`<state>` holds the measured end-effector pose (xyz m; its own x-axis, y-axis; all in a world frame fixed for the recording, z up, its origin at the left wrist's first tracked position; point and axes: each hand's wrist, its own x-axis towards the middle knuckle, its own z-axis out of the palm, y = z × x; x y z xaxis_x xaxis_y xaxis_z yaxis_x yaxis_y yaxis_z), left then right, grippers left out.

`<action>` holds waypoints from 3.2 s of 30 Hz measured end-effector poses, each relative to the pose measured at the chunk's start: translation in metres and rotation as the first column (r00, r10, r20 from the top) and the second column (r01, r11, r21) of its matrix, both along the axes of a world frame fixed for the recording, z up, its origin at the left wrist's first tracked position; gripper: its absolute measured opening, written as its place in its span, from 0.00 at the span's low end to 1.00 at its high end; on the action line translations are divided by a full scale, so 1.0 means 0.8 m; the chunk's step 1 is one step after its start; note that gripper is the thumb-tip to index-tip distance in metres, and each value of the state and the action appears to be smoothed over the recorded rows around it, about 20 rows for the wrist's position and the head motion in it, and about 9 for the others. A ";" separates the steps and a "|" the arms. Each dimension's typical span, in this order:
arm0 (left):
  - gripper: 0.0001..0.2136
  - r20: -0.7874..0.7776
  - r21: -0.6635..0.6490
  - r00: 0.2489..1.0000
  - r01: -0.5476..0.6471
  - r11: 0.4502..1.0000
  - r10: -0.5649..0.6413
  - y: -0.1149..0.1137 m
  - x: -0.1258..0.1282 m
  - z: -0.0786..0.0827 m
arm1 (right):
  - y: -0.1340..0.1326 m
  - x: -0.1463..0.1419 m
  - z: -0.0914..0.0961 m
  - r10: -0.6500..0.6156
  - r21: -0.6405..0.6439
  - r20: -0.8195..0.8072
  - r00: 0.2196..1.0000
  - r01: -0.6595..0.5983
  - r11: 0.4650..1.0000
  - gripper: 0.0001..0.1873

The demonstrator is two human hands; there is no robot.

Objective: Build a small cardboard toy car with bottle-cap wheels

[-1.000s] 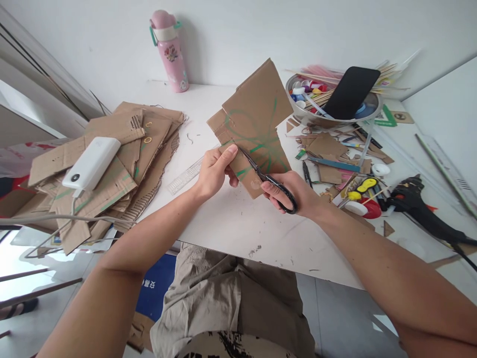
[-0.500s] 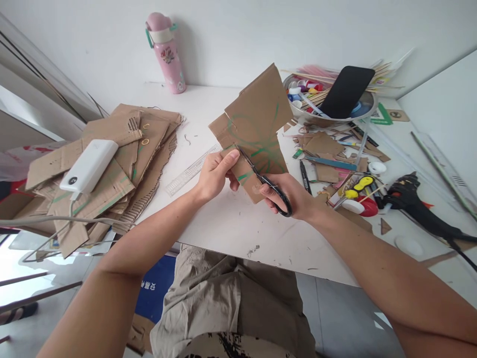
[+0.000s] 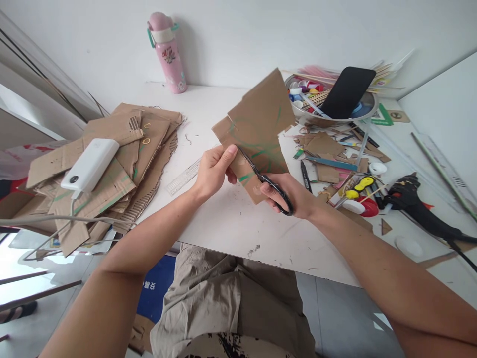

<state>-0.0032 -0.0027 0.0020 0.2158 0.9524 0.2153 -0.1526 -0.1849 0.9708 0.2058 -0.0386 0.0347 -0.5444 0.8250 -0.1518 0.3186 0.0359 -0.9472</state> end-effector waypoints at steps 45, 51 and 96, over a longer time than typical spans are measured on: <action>0.33 -0.025 -0.039 0.998 -0.050 0.998 0.049 0.004 -0.002 -0.004 | 0.006 0.007 0.001 0.047 -0.020 0.049 0.998 -0.046 0.999 0.51; 0.33 -0.019 -0.006 0.999 -0.035 0.999 0.034 0.001 -0.004 -0.002 | 0.008 0.007 -0.004 -0.005 -0.067 0.005 1.000 0.006 0.998 0.49; 0.21 0.121 -0.267 0.962 -0.208 0.941 0.247 0.023 -0.009 0.009 | 0.014 0.026 0.026 -0.433 0.241 0.008 0.901 0.419 0.876 0.27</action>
<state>-0.0107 0.0159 0.0090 -0.0290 0.9993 -0.0220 -0.2830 0.0129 0.9590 0.2262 -0.0272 0.0554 -0.1280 0.9907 0.0468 0.4077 0.0956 -0.9081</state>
